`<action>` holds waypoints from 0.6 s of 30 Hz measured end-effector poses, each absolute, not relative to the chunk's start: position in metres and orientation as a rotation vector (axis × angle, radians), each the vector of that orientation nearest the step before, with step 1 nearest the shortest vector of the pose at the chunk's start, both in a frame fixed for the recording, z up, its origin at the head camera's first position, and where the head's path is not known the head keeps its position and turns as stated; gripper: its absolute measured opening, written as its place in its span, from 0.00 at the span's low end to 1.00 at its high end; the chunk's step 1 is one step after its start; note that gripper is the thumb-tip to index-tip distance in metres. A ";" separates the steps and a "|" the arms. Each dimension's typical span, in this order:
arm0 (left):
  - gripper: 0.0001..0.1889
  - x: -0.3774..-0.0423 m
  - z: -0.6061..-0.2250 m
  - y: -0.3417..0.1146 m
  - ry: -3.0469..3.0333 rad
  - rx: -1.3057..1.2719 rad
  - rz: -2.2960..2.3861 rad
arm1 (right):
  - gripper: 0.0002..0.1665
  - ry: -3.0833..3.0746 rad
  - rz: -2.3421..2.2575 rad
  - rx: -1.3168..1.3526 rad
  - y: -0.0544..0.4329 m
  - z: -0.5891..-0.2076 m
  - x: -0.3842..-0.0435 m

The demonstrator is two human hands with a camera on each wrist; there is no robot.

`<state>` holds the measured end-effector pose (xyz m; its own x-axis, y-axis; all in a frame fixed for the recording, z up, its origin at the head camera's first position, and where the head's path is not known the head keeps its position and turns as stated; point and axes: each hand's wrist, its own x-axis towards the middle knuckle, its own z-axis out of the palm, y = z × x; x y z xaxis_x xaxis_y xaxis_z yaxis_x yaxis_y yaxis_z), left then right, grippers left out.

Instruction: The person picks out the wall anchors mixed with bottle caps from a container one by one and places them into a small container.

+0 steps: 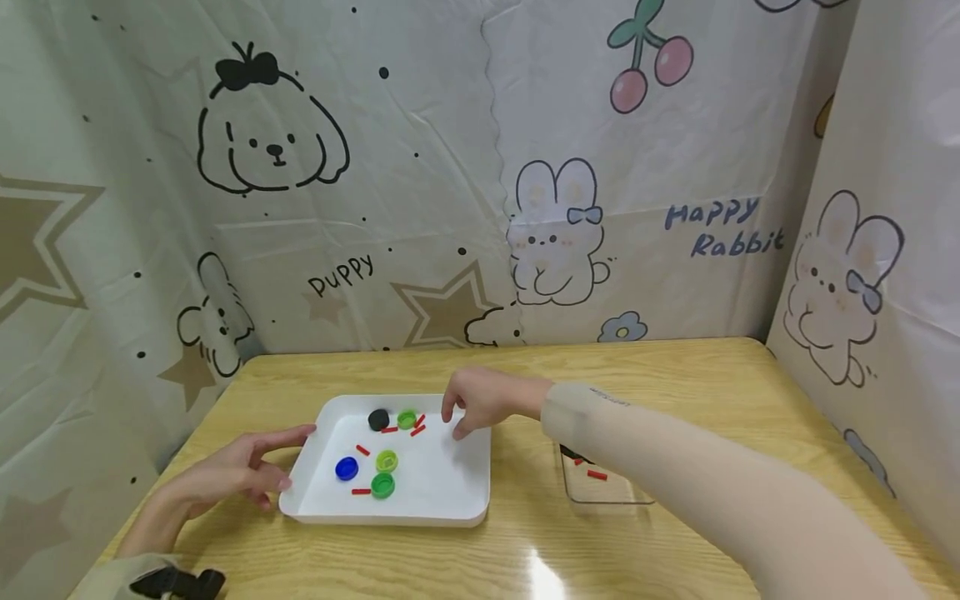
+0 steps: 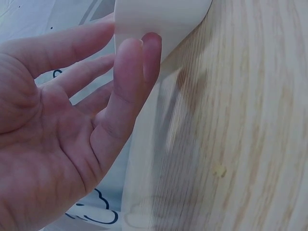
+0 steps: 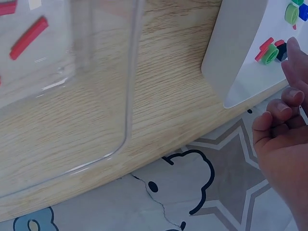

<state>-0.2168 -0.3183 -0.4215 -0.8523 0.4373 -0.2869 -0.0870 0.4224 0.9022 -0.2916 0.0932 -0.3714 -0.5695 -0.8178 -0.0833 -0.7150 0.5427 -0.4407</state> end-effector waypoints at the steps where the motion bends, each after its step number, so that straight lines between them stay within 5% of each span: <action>1: 0.47 -0.217 -0.421 -0.318 2.196 0.295 1.433 | 0.11 2.503 -0.523 -1.271 0.091 -0.371 -0.293; 18: 0.47 -0.217 -0.420 -0.319 2.161 0.309 1.450 | 0.12 2.504 -0.495 -1.252 0.071 -0.383 -0.308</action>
